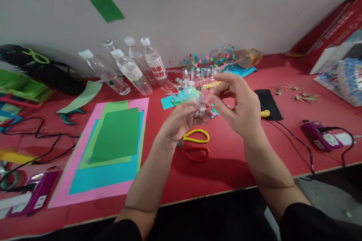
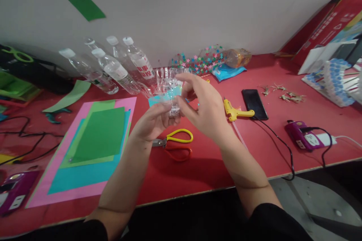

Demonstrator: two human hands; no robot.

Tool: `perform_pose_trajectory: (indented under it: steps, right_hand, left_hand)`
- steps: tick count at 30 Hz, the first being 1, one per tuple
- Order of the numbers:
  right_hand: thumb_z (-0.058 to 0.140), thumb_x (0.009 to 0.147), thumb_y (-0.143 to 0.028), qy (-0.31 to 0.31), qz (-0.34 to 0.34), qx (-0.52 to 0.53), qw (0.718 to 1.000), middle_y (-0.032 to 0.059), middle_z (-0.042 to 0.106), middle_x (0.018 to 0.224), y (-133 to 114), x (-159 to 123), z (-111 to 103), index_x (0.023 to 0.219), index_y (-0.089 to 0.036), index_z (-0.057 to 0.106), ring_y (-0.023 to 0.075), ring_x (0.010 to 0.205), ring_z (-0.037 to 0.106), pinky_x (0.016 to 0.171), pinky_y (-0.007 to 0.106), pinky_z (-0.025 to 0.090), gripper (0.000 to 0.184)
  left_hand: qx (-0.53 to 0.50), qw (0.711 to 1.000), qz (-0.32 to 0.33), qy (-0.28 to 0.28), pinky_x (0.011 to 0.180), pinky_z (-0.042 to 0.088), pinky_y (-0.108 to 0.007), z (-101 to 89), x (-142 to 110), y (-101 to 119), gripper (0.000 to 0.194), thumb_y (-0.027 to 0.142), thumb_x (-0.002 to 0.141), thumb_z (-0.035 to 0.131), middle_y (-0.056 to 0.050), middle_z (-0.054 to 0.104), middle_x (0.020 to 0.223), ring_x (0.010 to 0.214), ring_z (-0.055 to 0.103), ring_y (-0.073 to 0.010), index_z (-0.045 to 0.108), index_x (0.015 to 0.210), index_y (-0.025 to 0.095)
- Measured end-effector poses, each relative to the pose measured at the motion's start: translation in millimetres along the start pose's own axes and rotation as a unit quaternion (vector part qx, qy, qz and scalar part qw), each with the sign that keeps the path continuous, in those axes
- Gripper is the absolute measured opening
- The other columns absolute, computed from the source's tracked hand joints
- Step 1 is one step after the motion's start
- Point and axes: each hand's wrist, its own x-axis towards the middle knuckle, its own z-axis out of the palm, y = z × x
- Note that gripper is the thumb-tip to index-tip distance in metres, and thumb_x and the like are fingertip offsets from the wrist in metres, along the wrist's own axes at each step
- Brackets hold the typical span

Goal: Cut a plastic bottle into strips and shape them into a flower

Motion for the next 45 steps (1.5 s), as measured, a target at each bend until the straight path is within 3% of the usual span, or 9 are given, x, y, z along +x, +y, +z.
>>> perform_pose_trajectory:
  steps: [5, 15, 27, 37, 42, 45]
  right_hand:
    - [0.055, 0.088, -0.014, 0.013, 0.002, -0.018, 1.0, -0.0039, 0.059, 0.083, -0.6, 1.3, -4.1, 0.119, -0.023, 0.056, 0.0094, 0.074, 0.059, 0.073, 0.026, 0.055, 0.032]
    - [0.056, 0.091, -0.021, 0.011, 0.049, -0.056, 0.997, -0.0059, 0.057, 0.07, -0.7, 1.8, -12.9, 0.111, -0.021, 0.061, 0.0065, 0.058, 0.052, 0.054, 0.021, 0.043, 0.02]
    - [0.053, 0.092, -0.019, 0.041, 0.01, -0.07, 0.997, -0.003, 0.064, 0.075, 2.0, 0.5, -7.8, 0.113, -0.023, 0.062, 0.0095, 0.064, 0.059, 0.066, 0.027, 0.052, 0.023]
    - [0.052, 0.092, -0.02, 0.031, 0.003, -0.123, 0.992, -0.0038, 0.06, 0.068, 0.9, 0.1, -9.2, 0.114, -0.022, 0.065, 0.0088, 0.058, 0.053, 0.061, 0.025, 0.047, 0.025]
    - [0.057, 0.089, -0.018, 0.039, 0.001, -0.096, 0.995, -0.006, 0.051, 0.066, -2.8, 1.5, -11.0, 0.104, -0.023, 0.063, 0.0078, 0.056, 0.047, 0.058, 0.024, 0.044, 0.017]
    - [0.058, 0.087, -0.013, 0.045, -0.008, -0.05, 0.998, -0.0034, 0.056, 0.077, -5.8, 2.5, -12.9, 0.09, -0.022, 0.059, 0.0086, 0.066, 0.053, 0.058, 0.023, 0.046, 0.009]
  left_hand:
    - [0.025, 1.0, -0.012, 0.013, 0.064, 0.055, -0.026, 1.9, -0.1, 1.5, 0.022, 0.026, 0.074, 0.071, -0.007, 0.072, 0.078, 0.064, 0.066, -0.0131, 0.068, 0.09, 0.011]
    - [0.067, 0.997, -0.014, 0.033, 0.063, 0.054, -0.025, 2.3, -2.4, -0.3, 0.026, 0.022, 0.073, 0.074, -0.005, 0.071, 0.078, 0.061, 0.066, -0.0117, 0.063, 0.094, 0.011]
    - [0.049, 0.998, -0.022, 0.023, 0.063, 0.054, -0.026, 3.4, -1.2, 0.7, 0.026, 0.025, 0.073, 0.073, -0.006, 0.072, 0.078, 0.062, 0.067, -0.013, 0.064, 0.094, 0.011]
    - [0.026, 0.999, -0.031, 0.018, 0.062, 0.054, -0.026, 5.0, -0.1, 1.3, 0.028, 0.025, 0.069, 0.075, -0.006, 0.072, 0.076, 0.061, 0.067, -0.0135, 0.066, 0.09, 0.011]
    - [0.03, 0.999, -0.022, 0.023, 0.061, 0.054, -0.025, 2.6, 1.2, 0.4, 0.026, 0.025, 0.071, 0.073, -0.007, 0.072, 0.075, 0.061, 0.067, -0.0128, 0.066, 0.09, 0.01]
    - [0.024, 0.999, -0.022, 0.022, 0.062, 0.054, -0.025, 1.7, 1.5, 0.5, 0.025, 0.025, 0.072, 0.072, -0.007, 0.073, 0.076, 0.062, 0.066, -0.012, 0.066, 0.092, 0.011]
